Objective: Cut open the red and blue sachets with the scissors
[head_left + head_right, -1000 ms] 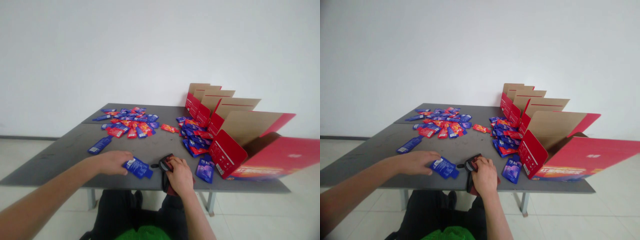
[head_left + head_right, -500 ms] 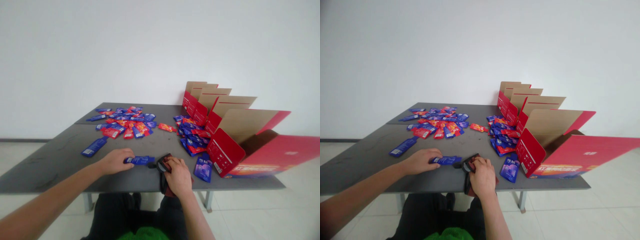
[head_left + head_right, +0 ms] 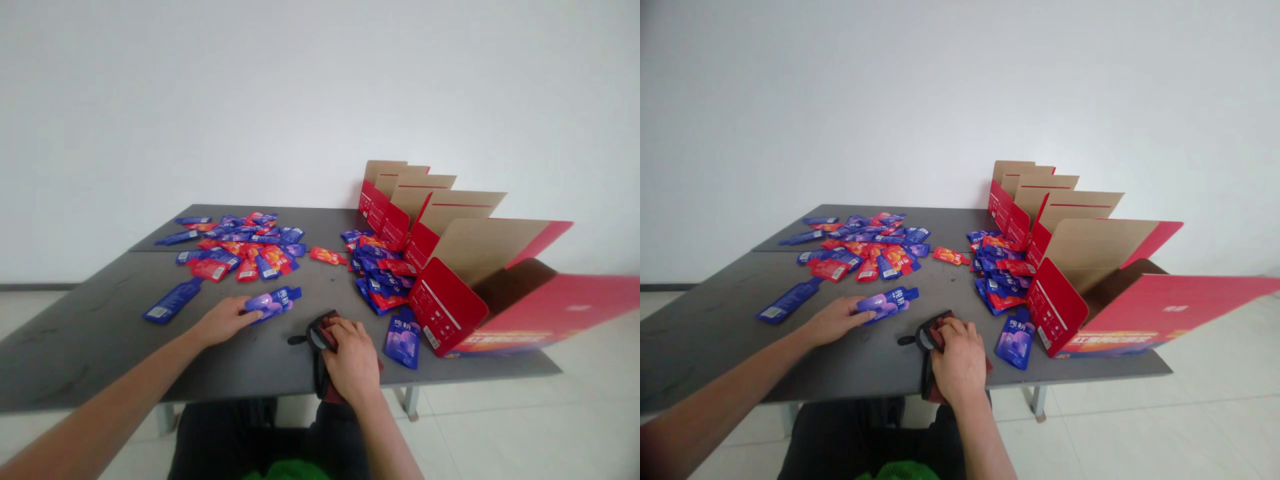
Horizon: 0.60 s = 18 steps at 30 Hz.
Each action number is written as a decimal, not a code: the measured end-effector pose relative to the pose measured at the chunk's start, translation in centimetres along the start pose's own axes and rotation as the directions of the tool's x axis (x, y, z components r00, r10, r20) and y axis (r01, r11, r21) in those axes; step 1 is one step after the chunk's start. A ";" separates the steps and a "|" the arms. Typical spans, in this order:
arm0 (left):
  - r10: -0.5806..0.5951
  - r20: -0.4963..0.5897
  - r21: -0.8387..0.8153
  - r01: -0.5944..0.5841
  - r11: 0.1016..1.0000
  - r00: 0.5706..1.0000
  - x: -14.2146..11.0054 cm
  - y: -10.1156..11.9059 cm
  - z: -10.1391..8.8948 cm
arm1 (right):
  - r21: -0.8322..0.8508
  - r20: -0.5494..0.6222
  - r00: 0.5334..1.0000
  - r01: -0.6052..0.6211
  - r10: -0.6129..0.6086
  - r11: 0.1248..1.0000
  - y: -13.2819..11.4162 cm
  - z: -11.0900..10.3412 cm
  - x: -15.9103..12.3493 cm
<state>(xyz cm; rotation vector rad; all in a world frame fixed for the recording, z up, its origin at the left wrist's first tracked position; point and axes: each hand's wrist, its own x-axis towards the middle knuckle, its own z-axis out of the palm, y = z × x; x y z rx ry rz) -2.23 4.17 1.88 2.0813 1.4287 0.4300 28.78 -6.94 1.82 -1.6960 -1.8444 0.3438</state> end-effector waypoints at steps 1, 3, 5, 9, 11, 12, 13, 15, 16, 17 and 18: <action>0.012 0.010 -0.010 -0.012 1.000 1.000 -0.5 0.2 0.0 | 0.034 -0.007 1.000 0.005 -0.005 0.999 -0.4 0.0 0.2; 0.034 0.030 -0.029 -0.033 0.999 0.999 -1.6 0.5 0.1 | 0.104 -0.037 0.998 0.052 -0.049 0.993 -1.9 0.0 0.9; 0.073 0.031 -0.056 -0.071 0.996 0.997 -2.7 0.4 0.4 | 0.129 -0.065 0.987 0.156 -0.149 0.979 -4.3 0.5 1.9; 0.140 -0.110 -0.094 -0.150 0.984 0.984 -4.1 -0.4 1.4 | 0.045 0.075 0.915 0.393 -0.395 0.918 -8.9 3.3 4.3; 0.116 -0.151 -0.051 -0.125 0.991 0.982 -4.4 -0.5 1.8 | -0.007 0.167 0.887 0.437 -0.430 0.899 -9.5 4.9 5.4; 0.112 -0.133 -0.013 -0.115 0.993 0.985 -4.5 -0.3 1.9 | -0.040 0.197 0.887 0.433 -0.417 0.901 -9.2 5.5 5.9; 0.117 -0.104 0.025 -0.115 0.993 0.988 -4.5 -0.1 2.0 | -0.079 0.216 0.895 0.414 -0.390 0.907 -8.6 5.9 6.5; 0.144 -0.059 0.081 -0.139 0.987 0.988 -4.4 0.6 1.9 | -0.180 0.229 0.925 0.348 -0.305 0.920 -6.8 5.8 7.6; 0.155 -0.051 0.094 -0.150 0.984 0.987 -4.4 0.8 1.8 | -0.236 0.224 0.941 0.304 -0.253 0.923 -6.0 5.4 8.1; 0.162 -0.057 0.098 -0.156 0.983 0.985 -4.4 1.1 1.7 | -0.286 0.212 0.956 0.257 -0.200 0.923 -5.3 4.9 8.6; 0.163 -0.071 0.099 -0.156 0.983 0.984 -4.4 1.2 1.7 | -0.322 0.190 0.970 0.208 -0.152 0.923 -5.0 4.3 8.9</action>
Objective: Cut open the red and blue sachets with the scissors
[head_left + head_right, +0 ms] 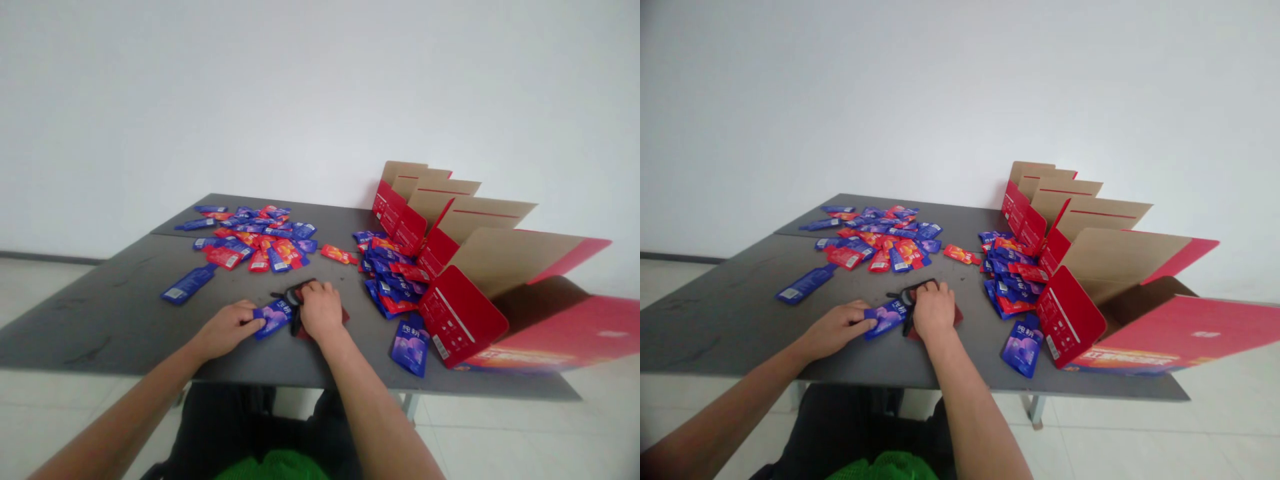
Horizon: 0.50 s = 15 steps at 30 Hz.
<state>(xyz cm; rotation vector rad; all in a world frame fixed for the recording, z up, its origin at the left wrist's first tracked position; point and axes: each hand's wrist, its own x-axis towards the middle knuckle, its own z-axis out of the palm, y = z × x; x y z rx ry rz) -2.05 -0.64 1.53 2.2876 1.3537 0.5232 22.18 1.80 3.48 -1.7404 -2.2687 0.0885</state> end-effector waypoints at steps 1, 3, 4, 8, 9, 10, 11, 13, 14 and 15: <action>-0.002 -0.009 0.001 0.002 1.000 1.000 0.0 0.1 0.0 | -0.010 -0.017 0.999 -0.043 0.043 0.999 0.2 -0.4 0.0; -0.008 -0.012 -0.006 0.008 1.000 1.000 -0.1 0.0 0.2 | 0.029 -0.065 0.997 -0.047 0.049 0.998 -0.7 -0.9 -0.4; -0.017 -0.018 -0.011 0.017 1.000 1.000 -0.2 0.0 0.3 | 0.065 -0.084 0.996 0.015 -0.009 0.998 -1.5 -0.8 -0.7; -0.067 -0.082 -0.021 0.065 0.998 0.994 -0.3 0.1 0.6 | 0.134 -0.067 0.959 0.283 -0.276 0.950 -3.7 0.8 -1.6; -0.065 -0.083 -0.014 0.064 0.998 0.994 -0.3 0.1 0.6 | 0.116 -0.049 0.967 0.256 -0.252 0.960 -3.4 1.1 -1.4; -0.057 -0.074 -0.007 0.057 0.998 0.996 -0.3 0.2 0.5 | 0.086 -0.030 0.982 0.189 -0.187 0.978 -2.7 1.2 -1.1; -0.044 -0.058 0.000 0.045 0.999 0.997 -0.3 0.3 0.5 | 0.051 -0.013 0.995 0.103 -0.102 0.993 -1.7 1.1 -0.6; -0.029 -0.043 0.006 0.029 1.000 0.999 -0.2 0.4 0.3 | -0.006 0.002 0.999 -0.044 0.044 0.999 0.1 0.3 0.4; -0.029 -0.045 0.007 0.030 1.000 0.999 -0.2 0.4 0.3 | -0.015 -0.010 0.997 -0.083 0.083 0.996 0.6 -0.2 0.7; -0.032 -0.045 0.007 0.032 0.999 0.998 -0.2 0.3 0.3 | -0.006 -0.033 0.995 -0.090 0.089 0.996 0.7 -0.7 0.7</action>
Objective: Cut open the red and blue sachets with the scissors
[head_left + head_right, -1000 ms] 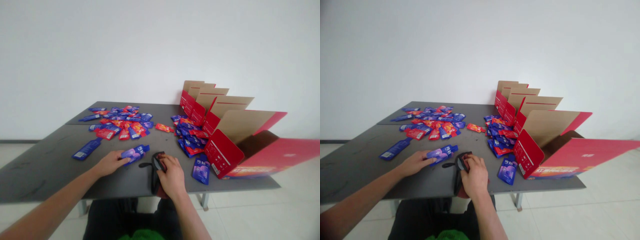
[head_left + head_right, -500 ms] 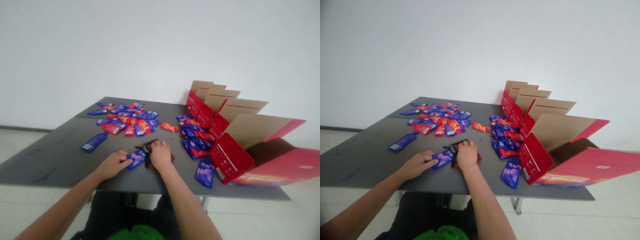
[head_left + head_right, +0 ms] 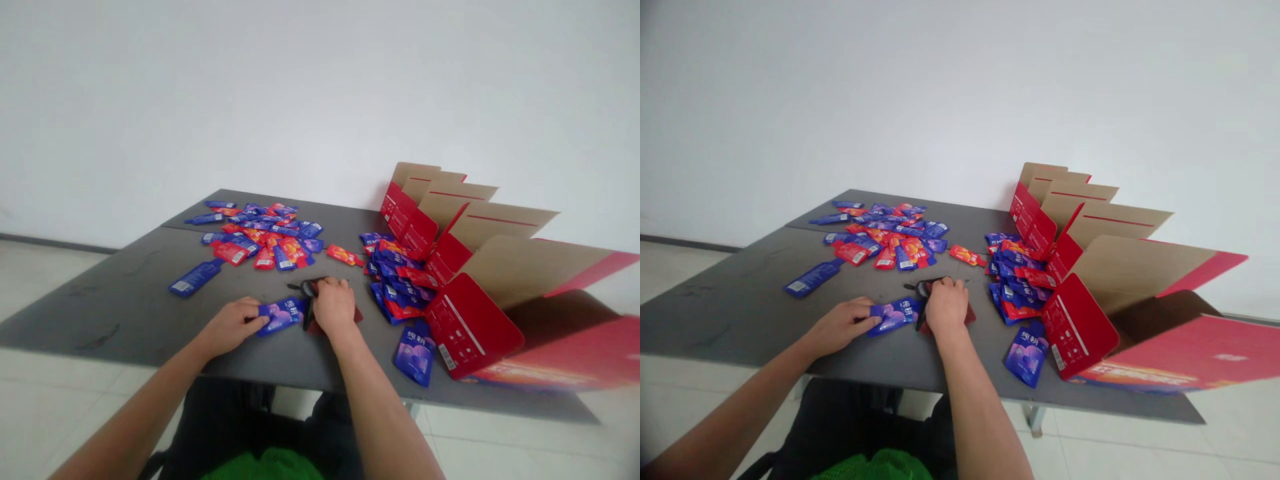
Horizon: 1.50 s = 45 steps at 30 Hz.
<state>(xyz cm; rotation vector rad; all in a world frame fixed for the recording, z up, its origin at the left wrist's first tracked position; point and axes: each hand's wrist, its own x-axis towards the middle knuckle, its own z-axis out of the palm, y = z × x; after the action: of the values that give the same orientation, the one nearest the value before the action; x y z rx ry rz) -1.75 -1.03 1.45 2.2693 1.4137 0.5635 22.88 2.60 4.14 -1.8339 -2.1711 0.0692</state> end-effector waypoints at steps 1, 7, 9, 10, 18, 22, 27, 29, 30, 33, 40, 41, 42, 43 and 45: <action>-0.001 -0.003 -0.003 0.001 1.000 1.000 0.0 -0.1 0.0 | 0.022 -0.029 0.999 0.025 -0.024 0.999 -0.3 -0.4 -0.2; -0.016 -0.024 -0.022 0.015 1.000 1.000 -0.1 -0.4 0.4 | 0.151 -0.022 0.946 0.324 -0.325 0.934 -4.3 1.2 -2.8; -0.028 -0.011 -0.002 0.028 1.000 1.000 -0.1 -0.2 0.3 | 0.126 0.017 0.967 0.249 -0.253 0.960 -3.4 1.7 -2.2; -0.028 -0.005 0.010 0.028 1.000 1.000 0.0 -0.1 0.2 | 0.100 0.030 0.982 0.184 -0.187 0.978 -2.6 1.6 -1.7; -0.017 -0.038 0.008 0.017 1.000 0.999 -0.2 -1.0 0.6 | 0.131 -0.061 0.975 0.220 -0.214 0.967 -3.5 0.3 -2.2; -0.057 -0.039 0.021 0.058 0.998 0.998 -0.2 -1.3 0.7 | 0.143 -0.028 0.957 0.290 -0.289 0.946 -4.6 1.9 -3.2; -0.014 -0.027 0.083 0.016 0.996 1.000 0.0 -0.6 0.3 | 0.038 0.026 0.999 0.024 -0.025 0.999 -0.6 0.7 -0.3; -0.010 -0.026 0.081 0.012 0.997 1.000 0.0 -0.7 0.3 | 0.040 -0.006 1.000 0.015 -0.015 0.999 -0.6 0.0 -0.4; -0.015 -0.026 0.075 0.017 0.997 1.000 0.0 -1.0 0.3 | 0.056 -0.033 0.998 0.057 -0.055 0.997 -1.3 0.0 -0.8; -0.036 -0.021 0.039 0.037 0.999 0.999 0.0 -1.9 0.7 | 0.109 -0.092 0.966 0.252 -0.243 0.961 -3.7 1.1 -2.7; -0.039 0.009 0.074 0.039 0.997 0.999 0.0 -1.7 0.6 | 0.048 0.015 1.000 0.010 -0.011 0.999 -0.6 1.0 -0.7; -0.033 0.007 0.074 0.033 0.997 0.999 0.0 -1.6 0.5 | 0.038 0.012 1.000 -0.028 0.027 0.999 -0.3 0.6 -0.4; -0.032 0.005 0.072 0.031 0.997 0.999 -0.1 -1.6 0.5 | 0.038 -0.005 0.999 -0.037 0.037 0.999 -0.3 0.4 -0.3; -0.033 0.003 0.068 0.033 0.997 0.999 -0.1 -1.7 0.5 | 0.048 -0.031 0.999 -0.013 0.015 0.999 -0.7 0.2 -0.5; -0.050 -0.006 0.048 0.050 0.998 0.999 -0.1 -2.0 0.6 | 0.081 -0.083 0.990 0.122 -0.115 0.989 -2.2 0.5 -1.6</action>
<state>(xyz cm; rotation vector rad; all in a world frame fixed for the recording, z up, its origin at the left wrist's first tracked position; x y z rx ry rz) -2.96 -0.37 -0.18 2.2642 1.4979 0.5248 20.85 0.70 3.80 -1.6306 -2.1825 0.0632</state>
